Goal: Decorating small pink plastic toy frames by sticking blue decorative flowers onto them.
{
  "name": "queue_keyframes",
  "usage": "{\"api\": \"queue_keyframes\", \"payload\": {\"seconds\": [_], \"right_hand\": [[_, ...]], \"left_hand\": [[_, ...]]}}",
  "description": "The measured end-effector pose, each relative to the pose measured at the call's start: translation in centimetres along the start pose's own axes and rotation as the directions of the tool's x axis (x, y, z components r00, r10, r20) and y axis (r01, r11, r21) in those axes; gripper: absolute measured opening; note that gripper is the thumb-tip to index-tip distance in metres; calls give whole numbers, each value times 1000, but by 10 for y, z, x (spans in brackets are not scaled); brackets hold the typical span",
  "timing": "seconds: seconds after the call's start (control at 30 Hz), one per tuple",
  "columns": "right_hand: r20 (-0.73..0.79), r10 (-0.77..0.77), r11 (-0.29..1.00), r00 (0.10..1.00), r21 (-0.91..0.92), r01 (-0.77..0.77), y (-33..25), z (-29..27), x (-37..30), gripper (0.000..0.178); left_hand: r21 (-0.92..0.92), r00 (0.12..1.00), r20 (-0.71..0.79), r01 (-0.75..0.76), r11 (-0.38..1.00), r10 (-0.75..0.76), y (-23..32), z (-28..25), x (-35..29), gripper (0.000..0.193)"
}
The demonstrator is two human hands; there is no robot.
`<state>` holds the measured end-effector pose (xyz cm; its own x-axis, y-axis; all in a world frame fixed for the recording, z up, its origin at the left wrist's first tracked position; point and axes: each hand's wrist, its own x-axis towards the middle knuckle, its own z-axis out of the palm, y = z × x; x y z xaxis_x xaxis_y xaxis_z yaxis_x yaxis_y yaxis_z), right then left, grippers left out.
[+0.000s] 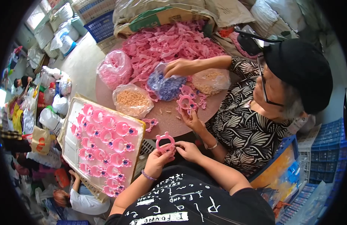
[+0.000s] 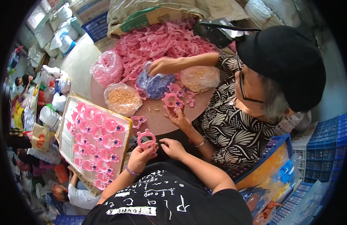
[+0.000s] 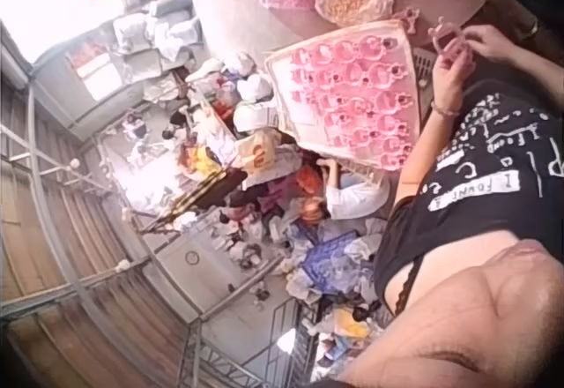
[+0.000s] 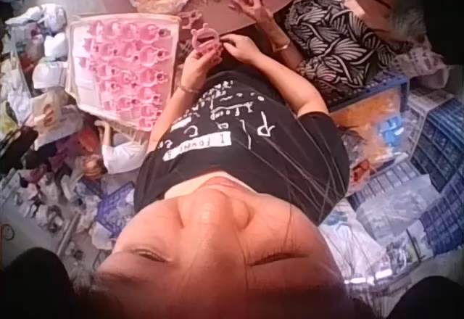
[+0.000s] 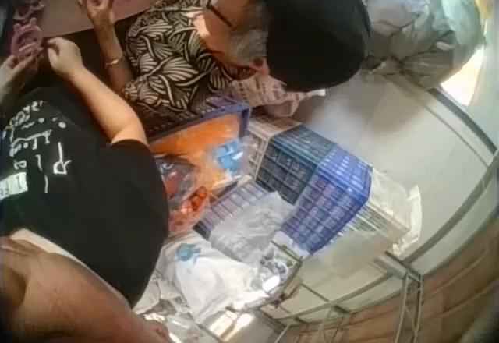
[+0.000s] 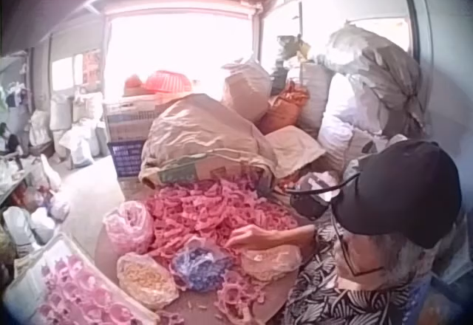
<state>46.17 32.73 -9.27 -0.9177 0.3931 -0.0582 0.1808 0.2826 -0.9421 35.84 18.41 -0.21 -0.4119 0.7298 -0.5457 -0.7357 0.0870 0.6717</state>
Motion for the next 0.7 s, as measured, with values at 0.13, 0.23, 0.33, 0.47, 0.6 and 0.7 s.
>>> {"api": "queue_keyframes", "payload": {"seconds": [0.13, 0.23, 0.33, 0.47, 0.6, 0.7], "right_hand": [[81, 162, 986, 983, -44, -159, -21, -8, -10, 22], [106, 138, 990, 985, -42, -134, -21, -4, -11, 18], [145, 81, 994, 986, -88, -69, -15, 3, -12, 20], [168, 81, 993, 982, -94, -66, -20, 3, -12, 21], [159, 65, 991, 985, -129, -44, -21, 4, -14, 21], [141, 65, 989, 988, -141, -45, -16, 3, -16, 21]], "left_hand": [[-2, 998, 54, 28, 1000, -27, -10, 1, 3, 30], [-11, 998, 65, 19, 1000, -19, -8, 9, 0, 29], [-15, 998, 63, -5, 1000, 6, -8, 8, -5, 29], [-28, 999, 45, -7, 1000, 8, -4, 7, -8, 31], [-15, 999, 46, -5, 1000, 6, -5, 5, -8, 31], [-19, 998, 55, 9, 1000, -8, -6, 7, -8, 31]]}}
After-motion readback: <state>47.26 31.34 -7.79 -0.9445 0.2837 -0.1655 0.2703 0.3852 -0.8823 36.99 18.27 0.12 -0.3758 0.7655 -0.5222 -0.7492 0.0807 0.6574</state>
